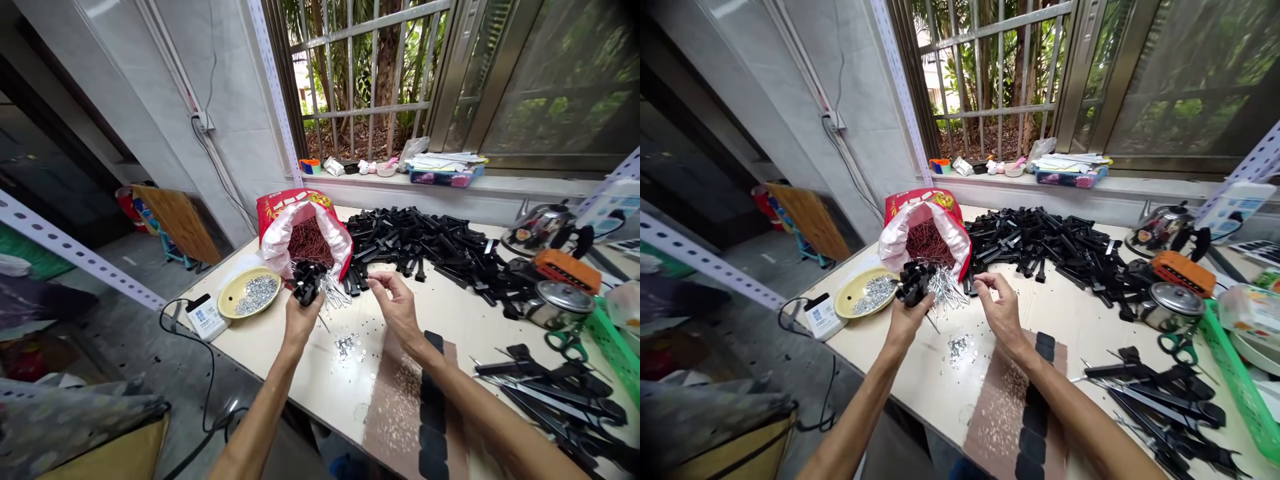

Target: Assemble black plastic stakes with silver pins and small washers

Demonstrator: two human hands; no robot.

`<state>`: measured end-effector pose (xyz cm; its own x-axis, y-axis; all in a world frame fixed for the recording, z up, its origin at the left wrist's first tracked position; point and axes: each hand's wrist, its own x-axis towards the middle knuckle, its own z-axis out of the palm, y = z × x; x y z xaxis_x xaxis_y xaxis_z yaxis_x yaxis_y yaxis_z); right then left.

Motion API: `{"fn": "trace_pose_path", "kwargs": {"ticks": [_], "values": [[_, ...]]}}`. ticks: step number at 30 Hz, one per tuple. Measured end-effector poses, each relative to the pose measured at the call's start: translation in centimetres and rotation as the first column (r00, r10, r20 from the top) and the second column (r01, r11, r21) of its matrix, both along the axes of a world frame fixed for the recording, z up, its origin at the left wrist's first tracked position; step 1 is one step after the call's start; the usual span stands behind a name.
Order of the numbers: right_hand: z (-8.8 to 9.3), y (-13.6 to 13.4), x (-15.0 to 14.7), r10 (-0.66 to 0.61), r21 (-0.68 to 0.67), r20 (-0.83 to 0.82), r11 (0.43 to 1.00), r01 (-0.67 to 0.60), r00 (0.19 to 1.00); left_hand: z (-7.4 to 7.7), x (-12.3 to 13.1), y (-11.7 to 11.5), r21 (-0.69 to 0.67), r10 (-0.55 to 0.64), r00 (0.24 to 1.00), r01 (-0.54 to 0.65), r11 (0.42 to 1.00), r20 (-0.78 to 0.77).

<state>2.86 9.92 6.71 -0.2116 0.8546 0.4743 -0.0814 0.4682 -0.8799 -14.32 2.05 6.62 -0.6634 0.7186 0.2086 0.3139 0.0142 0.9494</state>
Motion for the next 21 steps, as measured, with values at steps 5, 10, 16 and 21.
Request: {"fn": "trace_pose_path", "kwargs": {"ticks": [5, 10, 16, 21], "values": [[-1.3, -0.3, -0.1, 0.038, -0.055, 0.045, 0.998, -0.035, 0.998, 0.5, 0.9, 0.5, 0.004, -0.028, 1.000, 0.028, 1.000, 0.009], [-1.3, 0.1, -0.2, 0.077, -0.058, 0.062, 0.996, -0.073, 0.995, 1.0, 1.9, 0.2, 0.043, -0.139, 0.968, 0.133, 0.990, 0.209], [-0.9, 0.5, -0.2, 0.700, -0.335, -0.046, 0.661, -0.671, 0.713, 1.4, 2.8, 0.1, 0.045, -0.595, 0.565, 0.703, 0.710, 0.571], [-1.4, 0.0, -0.9, 0.530, -0.605, -0.393, 0.466, -0.646, 0.751, 0.9, 4.2, 1.4, -0.166, -0.503, 0.654, 0.687, 0.707, 0.565]]}}
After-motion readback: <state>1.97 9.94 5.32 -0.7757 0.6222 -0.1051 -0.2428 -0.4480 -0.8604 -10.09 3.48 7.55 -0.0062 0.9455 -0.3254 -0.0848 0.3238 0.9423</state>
